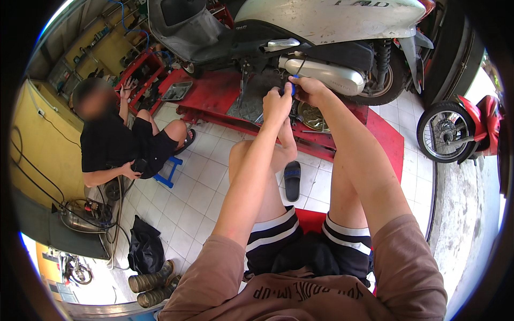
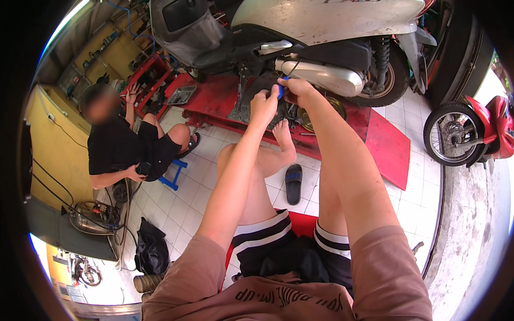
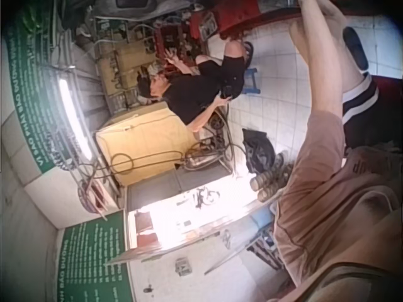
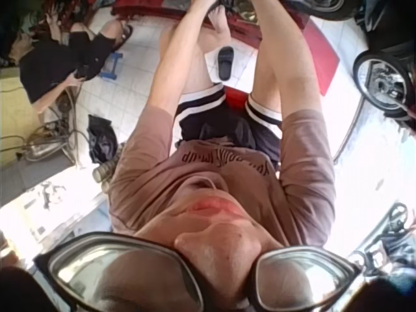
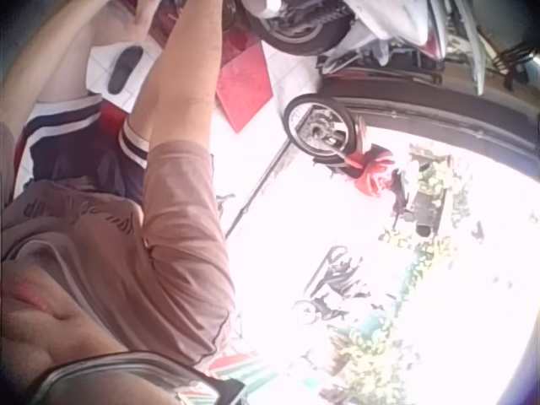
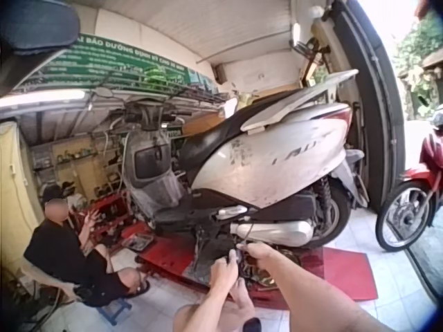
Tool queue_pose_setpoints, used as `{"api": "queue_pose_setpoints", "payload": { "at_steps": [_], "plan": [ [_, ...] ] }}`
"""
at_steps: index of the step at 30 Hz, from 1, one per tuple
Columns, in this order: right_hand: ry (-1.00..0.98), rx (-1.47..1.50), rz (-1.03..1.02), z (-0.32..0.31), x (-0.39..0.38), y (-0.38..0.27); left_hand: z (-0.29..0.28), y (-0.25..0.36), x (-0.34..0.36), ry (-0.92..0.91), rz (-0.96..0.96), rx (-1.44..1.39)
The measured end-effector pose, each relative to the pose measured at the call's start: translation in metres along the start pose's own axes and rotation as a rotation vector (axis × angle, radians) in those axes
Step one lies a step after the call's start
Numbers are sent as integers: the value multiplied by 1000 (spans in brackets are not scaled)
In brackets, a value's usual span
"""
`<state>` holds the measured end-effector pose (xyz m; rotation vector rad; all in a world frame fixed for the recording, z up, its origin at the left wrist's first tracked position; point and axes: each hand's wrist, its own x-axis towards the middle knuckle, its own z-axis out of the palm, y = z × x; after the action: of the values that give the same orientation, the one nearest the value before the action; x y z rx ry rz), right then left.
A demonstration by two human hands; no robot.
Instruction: The person uses a screwdriver to work on the engine area of a white motorcycle raised on a red lift. They repeatedly insert and turn the tool in the engine casing while sitting on a red plastic chair. A metal pan is positioned underneath to catch fluids.
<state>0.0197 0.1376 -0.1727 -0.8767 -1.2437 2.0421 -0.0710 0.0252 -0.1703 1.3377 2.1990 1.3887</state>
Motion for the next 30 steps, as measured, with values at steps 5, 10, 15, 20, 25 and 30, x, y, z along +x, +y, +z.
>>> {"api": "queue_pose_setpoints", "payload": {
  "at_steps": [5,10,15,20,25,30],
  "plan": [
    [104,0,-17,17,-9,-3,-6,-1,-6,78,184,31],
    [29,159,76,6,1,-4,-13,9,-4,16,11,69],
    [19,-22,-17,1,3,3,-12,13,-10,51,33,78],
    [66,19,-31,-3,5,1,-6,12,-10,106,127,71],
    [-140,100,123,-8,10,2,-6,0,3,6,-50,44],
    [-179,116,85,-6,9,3,-3,-8,9,-41,-139,-13]
  ]
}}
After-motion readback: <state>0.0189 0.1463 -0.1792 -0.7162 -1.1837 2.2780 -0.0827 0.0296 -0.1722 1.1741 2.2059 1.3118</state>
